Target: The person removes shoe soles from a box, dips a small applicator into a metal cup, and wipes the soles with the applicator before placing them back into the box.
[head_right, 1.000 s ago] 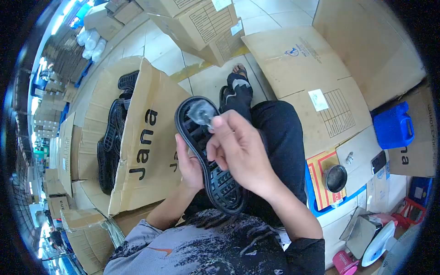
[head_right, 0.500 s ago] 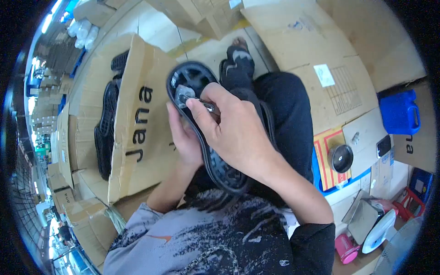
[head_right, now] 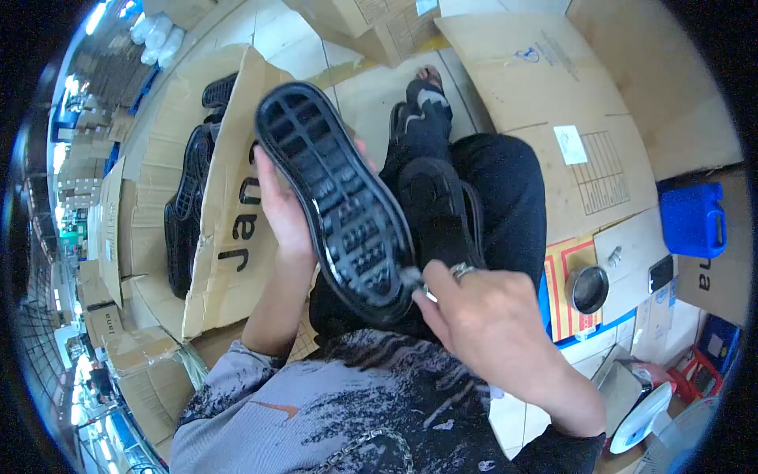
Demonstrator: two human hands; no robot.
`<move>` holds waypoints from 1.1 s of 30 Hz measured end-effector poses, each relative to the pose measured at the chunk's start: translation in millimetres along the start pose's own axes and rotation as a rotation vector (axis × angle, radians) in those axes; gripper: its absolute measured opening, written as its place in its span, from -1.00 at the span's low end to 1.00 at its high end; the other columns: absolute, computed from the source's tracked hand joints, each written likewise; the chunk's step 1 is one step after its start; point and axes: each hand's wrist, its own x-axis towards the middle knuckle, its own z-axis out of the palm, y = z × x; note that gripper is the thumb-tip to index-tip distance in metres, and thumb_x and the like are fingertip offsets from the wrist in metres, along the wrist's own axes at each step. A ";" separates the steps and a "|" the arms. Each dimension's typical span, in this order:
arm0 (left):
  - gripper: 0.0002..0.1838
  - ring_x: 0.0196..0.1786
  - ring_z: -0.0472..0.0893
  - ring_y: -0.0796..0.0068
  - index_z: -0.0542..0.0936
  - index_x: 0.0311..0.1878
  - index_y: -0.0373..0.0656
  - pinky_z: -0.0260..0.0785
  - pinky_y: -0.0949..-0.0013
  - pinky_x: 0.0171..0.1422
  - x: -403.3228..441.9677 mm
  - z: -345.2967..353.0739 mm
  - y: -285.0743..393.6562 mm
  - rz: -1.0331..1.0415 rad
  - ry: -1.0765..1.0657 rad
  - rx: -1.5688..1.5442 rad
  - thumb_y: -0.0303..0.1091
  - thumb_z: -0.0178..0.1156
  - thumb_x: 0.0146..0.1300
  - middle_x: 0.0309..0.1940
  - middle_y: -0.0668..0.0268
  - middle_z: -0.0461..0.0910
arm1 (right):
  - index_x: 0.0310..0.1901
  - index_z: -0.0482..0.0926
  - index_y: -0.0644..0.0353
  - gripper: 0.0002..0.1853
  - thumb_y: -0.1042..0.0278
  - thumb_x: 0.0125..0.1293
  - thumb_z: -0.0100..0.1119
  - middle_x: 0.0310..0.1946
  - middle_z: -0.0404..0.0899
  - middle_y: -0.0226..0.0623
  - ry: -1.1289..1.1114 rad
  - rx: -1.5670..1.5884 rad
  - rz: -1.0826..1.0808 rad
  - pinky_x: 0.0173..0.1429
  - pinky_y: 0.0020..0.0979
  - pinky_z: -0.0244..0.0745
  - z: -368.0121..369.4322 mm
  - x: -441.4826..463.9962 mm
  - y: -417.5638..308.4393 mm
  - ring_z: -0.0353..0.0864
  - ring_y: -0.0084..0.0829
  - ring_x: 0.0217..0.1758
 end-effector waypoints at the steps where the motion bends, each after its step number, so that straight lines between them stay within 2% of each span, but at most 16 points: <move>1: -0.06 -0.02 0.55 0.07 0.36 0.15 -0.32 0.44 0.07 0.06 -0.9 4.8 -1.2 0.011 -0.019 0.002 0.47 -0.39 0.19 -0.02 -0.01 0.51 | -0.45 0.38 0.17 -0.79 0.33 0.12 0.24 -0.73 0.35 -0.33 0.042 -0.056 0.009 -0.56 -0.32 0.31 -9.0 8.2 0.8 0.46 -0.33 -0.68; 3: -0.03 -0.11 0.60 0.18 0.39 0.14 -0.32 0.49 0.16 0.02 -5.6 12.8 -5.5 -0.128 0.071 0.167 0.48 -0.43 0.19 -0.08 0.01 0.55 | -0.42 0.40 0.18 -0.78 0.31 0.10 0.26 -0.67 0.36 -0.36 0.244 -0.109 -0.060 -0.52 -0.39 0.30 -20.0 30.6 4.0 0.45 -0.38 -0.63; 5: -0.04 -0.10 0.60 0.20 0.38 0.15 -0.32 0.49 0.18 0.02 -14.5 17.3 -9.7 -0.190 0.056 0.086 0.48 -0.43 0.19 -0.08 0.00 0.55 | -0.37 0.42 0.19 -0.79 0.32 0.10 0.26 -0.62 0.35 -0.40 0.444 -0.280 -0.245 -0.50 -0.47 0.29 -17.3 54.6 17.5 0.42 -0.45 -0.59; 7: -0.04 -0.08 0.61 0.23 0.38 0.17 -0.31 0.48 0.22 0.04 -20.0 20.0 -11.5 -0.320 0.049 -0.064 0.47 -0.43 0.20 -0.07 0.00 0.55 | -0.30 0.45 0.18 -0.82 0.37 0.07 0.21 -0.57 0.37 -0.45 0.464 -0.345 -0.312 -0.48 -0.54 0.26 -14.7 69.6 24.9 0.40 -0.54 -0.55; 8: -0.05 -0.09 0.61 0.23 0.37 0.18 -0.31 0.48 0.24 0.04 -21.4 24.0 -12.4 -0.313 0.034 0.105 0.45 -0.45 0.22 -0.07 0.00 0.55 | -0.30 0.46 0.17 -0.82 0.39 0.05 0.19 -0.55 0.39 -0.46 0.522 -0.448 -0.371 -0.47 -0.56 0.25 -9.6 75.6 29.3 0.41 -0.57 -0.52; 9: -0.05 -0.09 0.61 0.23 0.37 0.18 -0.31 0.48 0.24 0.04 -22.2 26.2 -12.3 -0.309 0.029 0.103 0.45 -0.45 0.22 -0.07 0.00 0.55 | -0.29 0.46 0.16 -0.82 0.41 0.03 0.17 -0.53 0.41 -0.47 0.580 -0.551 -0.431 -0.46 -0.57 0.25 -7.6 79.3 31.5 0.41 -0.59 -0.49; 11: -0.07 -0.09 0.61 0.24 0.36 0.18 -0.31 0.49 0.26 0.03 -24.7 27.9 -12.3 -0.343 -0.029 0.247 0.42 -0.48 0.25 -0.08 0.01 0.55 | -0.28 0.47 0.14 -0.79 0.41 -0.02 0.14 -0.50 0.43 -0.47 0.579 -0.625 -0.459 -0.44 -0.59 0.25 -9.3 81.4 31.1 0.41 -0.62 -0.46; 14: -0.12 -0.09 0.61 0.26 0.35 0.20 -0.27 0.49 0.27 0.03 -26.6 26.9 -12.4 -0.362 -0.086 0.170 0.39 -0.49 0.28 -0.09 0.02 0.56 | -0.27 0.47 0.14 -0.75 0.39 -0.06 0.15 -0.49 0.44 -0.45 0.541 -0.581 -0.441 -0.44 -0.58 0.26 -10.4 81.6 31.3 0.42 -0.59 -0.45; 16: -0.13 -0.09 0.61 0.28 0.34 0.21 -0.26 0.48 0.28 0.04 -26.6 25.0 -12.8 -0.387 -0.098 0.130 0.39 -0.48 0.28 -0.09 0.03 0.55 | -0.27 0.46 0.15 -0.72 0.35 -0.10 0.14 -0.53 0.42 -0.45 0.602 -0.665 -0.436 -0.43 -0.57 0.27 -9.4 81.3 34.0 0.41 -0.57 -0.47; 19: -0.15 -0.05 0.59 0.32 0.32 0.24 -0.24 0.46 0.29 0.07 -26.3 16.6 -15.4 -0.330 -0.111 0.240 0.36 -0.49 0.30 -0.06 0.08 0.55 | -0.31 0.45 0.17 -0.74 0.35 -0.11 0.15 -0.59 0.36 -0.47 0.479 -0.628 -0.319 -0.42 -0.56 0.28 -14.3 73.1 32.4 0.40 -0.57 -0.48; 21: -0.10 -0.04 0.59 0.16 0.26 0.26 -0.28 0.45 0.14 0.11 -24.7 13.9 -13.9 -0.247 -0.013 0.230 0.38 -0.58 0.28 -0.04 0.01 0.53 | -0.36 0.43 0.22 -0.82 0.40 -0.04 0.15 -0.65 0.29 -0.48 0.500 -0.637 -0.327 -0.45 -0.56 0.25 -11.4 67.4 29.8 0.37 -0.57 -0.53; 23: -0.11 -0.02 0.57 0.18 0.26 0.27 -0.26 0.43 0.15 0.13 -20.2 18.0 -13.4 -0.170 -0.002 0.214 0.37 -0.58 0.28 0.00 0.04 0.51 | -0.39 0.43 0.25 -0.88 0.45 0.03 0.13 -0.66 0.28 -0.48 0.360 -0.687 -0.310 -0.49 -0.55 0.20 -7.1 55.3 21.9 0.34 -0.57 -0.56; 24: -0.11 -0.02 0.58 0.18 0.26 0.27 -0.26 0.43 0.16 0.12 -19.1 21.7 -13.1 -0.096 0.050 0.240 0.36 -0.58 0.29 -0.01 0.03 0.51 | -0.40 0.43 0.27 -0.89 0.45 0.07 0.12 -0.68 0.26 -0.48 0.368 -0.666 -0.326 -0.51 -0.55 0.16 -1.5 52.3 18.7 0.31 -0.58 -0.58; 25: -0.12 -0.03 0.58 0.19 0.27 0.27 -0.26 0.43 0.17 0.12 -17.7 22.8 -12.5 -0.024 0.104 0.265 0.35 -0.58 0.30 -0.01 0.01 0.51 | -0.39 0.43 0.27 -0.88 0.47 0.03 0.13 -0.68 0.26 -0.47 0.327 -0.651 -0.316 -0.50 -0.55 0.16 2.8 46.3 15.1 0.32 -0.59 -0.58; 26: -0.12 -0.02 0.57 0.17 0.28 0.25 -0.26 0.44 0.16 0.10 -13.6 16.0 -8.8 -0.007 -0.010 0.467 0.36 -0.55 0.29 -0.01 -0.02 0.51 | -0.38 0.44 0.27 -0.87 0.47 0.01 0.13 -0.68 0.25 -0.47 0.321 -0.642 -0.330 -0.50 -0.55 0.16 9.8 40.9 14.6 0.31 -0.59 -0.58; 33: -0.05 -0.04 0.56 0.11 0.31 0.21 -0.28 0.47 0.07 0.03 -3.8 11.5 11.5 0.062 0.023 0.328 0.48 -0.41 0.19 -0.02 -0.05 0.50 | -0.41 0.46 0.27 -0.88 0.49 -0.04 0.11 -0.72 0.22 -0.49 0.208 -0.536 -0.330 -0.51 -0.56 0.15 46.6 2.5 13.2 0.27 -0.60 -0.60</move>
